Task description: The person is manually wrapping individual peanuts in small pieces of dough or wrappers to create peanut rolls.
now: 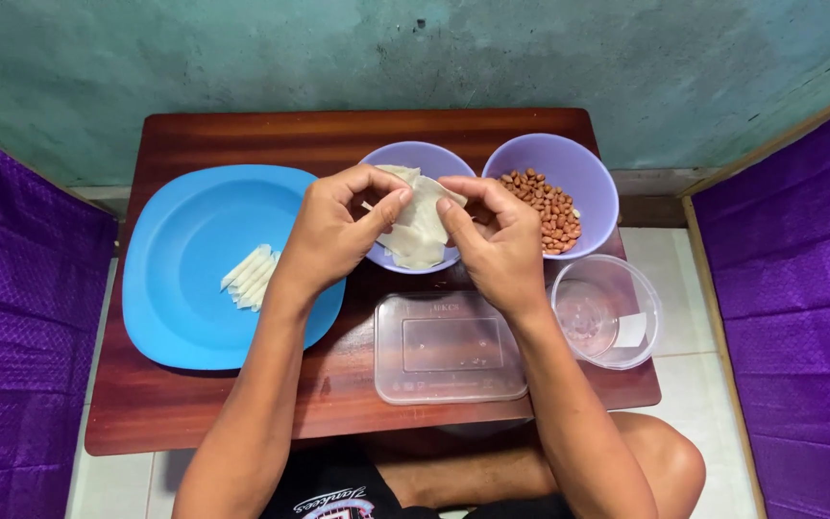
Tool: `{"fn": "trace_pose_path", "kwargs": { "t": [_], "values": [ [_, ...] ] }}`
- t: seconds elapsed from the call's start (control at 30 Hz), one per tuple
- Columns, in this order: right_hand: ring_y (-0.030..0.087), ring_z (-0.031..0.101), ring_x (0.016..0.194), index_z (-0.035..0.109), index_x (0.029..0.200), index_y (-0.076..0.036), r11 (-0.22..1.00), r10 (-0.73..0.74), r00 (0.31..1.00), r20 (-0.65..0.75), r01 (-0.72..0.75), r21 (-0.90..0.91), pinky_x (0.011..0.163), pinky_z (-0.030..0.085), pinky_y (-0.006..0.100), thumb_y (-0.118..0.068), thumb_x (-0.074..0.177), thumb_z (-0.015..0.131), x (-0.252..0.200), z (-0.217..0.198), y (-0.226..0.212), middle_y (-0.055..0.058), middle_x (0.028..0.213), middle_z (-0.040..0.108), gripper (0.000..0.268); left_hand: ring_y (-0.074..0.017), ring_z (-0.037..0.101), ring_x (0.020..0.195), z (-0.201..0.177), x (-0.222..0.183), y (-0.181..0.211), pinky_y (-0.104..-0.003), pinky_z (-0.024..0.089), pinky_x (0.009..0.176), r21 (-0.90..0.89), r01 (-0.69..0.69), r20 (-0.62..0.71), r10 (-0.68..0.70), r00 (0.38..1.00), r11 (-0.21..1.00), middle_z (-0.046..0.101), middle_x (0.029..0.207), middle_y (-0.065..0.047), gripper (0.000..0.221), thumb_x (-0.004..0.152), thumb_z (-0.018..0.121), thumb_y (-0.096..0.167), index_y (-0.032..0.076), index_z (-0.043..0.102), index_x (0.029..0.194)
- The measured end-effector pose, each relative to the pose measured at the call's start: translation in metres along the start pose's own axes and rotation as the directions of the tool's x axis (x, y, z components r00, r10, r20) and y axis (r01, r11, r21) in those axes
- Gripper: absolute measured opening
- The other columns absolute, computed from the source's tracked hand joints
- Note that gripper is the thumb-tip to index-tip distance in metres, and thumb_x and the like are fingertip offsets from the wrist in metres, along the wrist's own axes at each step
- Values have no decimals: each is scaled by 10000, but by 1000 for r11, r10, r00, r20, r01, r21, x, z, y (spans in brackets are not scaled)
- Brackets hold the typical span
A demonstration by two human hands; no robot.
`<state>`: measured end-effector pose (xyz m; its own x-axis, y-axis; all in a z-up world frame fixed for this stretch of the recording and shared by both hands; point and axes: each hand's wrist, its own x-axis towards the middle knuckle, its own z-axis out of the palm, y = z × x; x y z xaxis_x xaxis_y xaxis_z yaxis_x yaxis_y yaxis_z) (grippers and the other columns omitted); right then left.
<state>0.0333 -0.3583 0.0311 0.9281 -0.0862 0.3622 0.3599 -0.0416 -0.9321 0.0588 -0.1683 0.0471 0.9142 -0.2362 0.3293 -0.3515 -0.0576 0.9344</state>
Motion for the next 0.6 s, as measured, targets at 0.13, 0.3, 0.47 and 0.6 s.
{"fn": "trace_pose_path", "kwargs": {
  "t": [0.13,0.3,0.47,0.6],
  "values": [
    [142,655,745,715,1228,18,998,-38,999,-10,37,-51,611,628,260,-23,963,721,-2,4,-10,137,913,673,268,-135,668,720,0,-1,1,-254,608,626,-8,-11,6,11,1000,1000,680,790,-85,112,969,699,114,18,753,989],
    [273,606,1020,690,1229,-51,762,-478,877,53,444,-471,813,563,357,-114,980,769,-1,7,-21,123,1154,611,268,-129,644,749,1,-1,3,-254,627,636,-70,-39,-29,37,999,997,621,829,-82,129,995,693,115,4,751,1024],
    [284,685,884,769,1093,-85,754,-478,871,114,474,-455,795,545,371,-104,974,760,-6,11,-23,88,975,734,121,-122,645,729,6,-4,-2,-265,637,639,-113,-32,-26,30,999,993,623,794,-74,132,995,688,111,-4,750,1019],
    [269,720,860,768,1143,-97,786,-441,888,130,452,-421,779,564,362,-115,978,746,-10,12,-18,67,981,782,167,-135,671,732,7,-5,-6,-264,641,638,-102,-41,-27,39,999,994,640,793,-86,129,992,687,102,-7,751,1015]
  ]
}}
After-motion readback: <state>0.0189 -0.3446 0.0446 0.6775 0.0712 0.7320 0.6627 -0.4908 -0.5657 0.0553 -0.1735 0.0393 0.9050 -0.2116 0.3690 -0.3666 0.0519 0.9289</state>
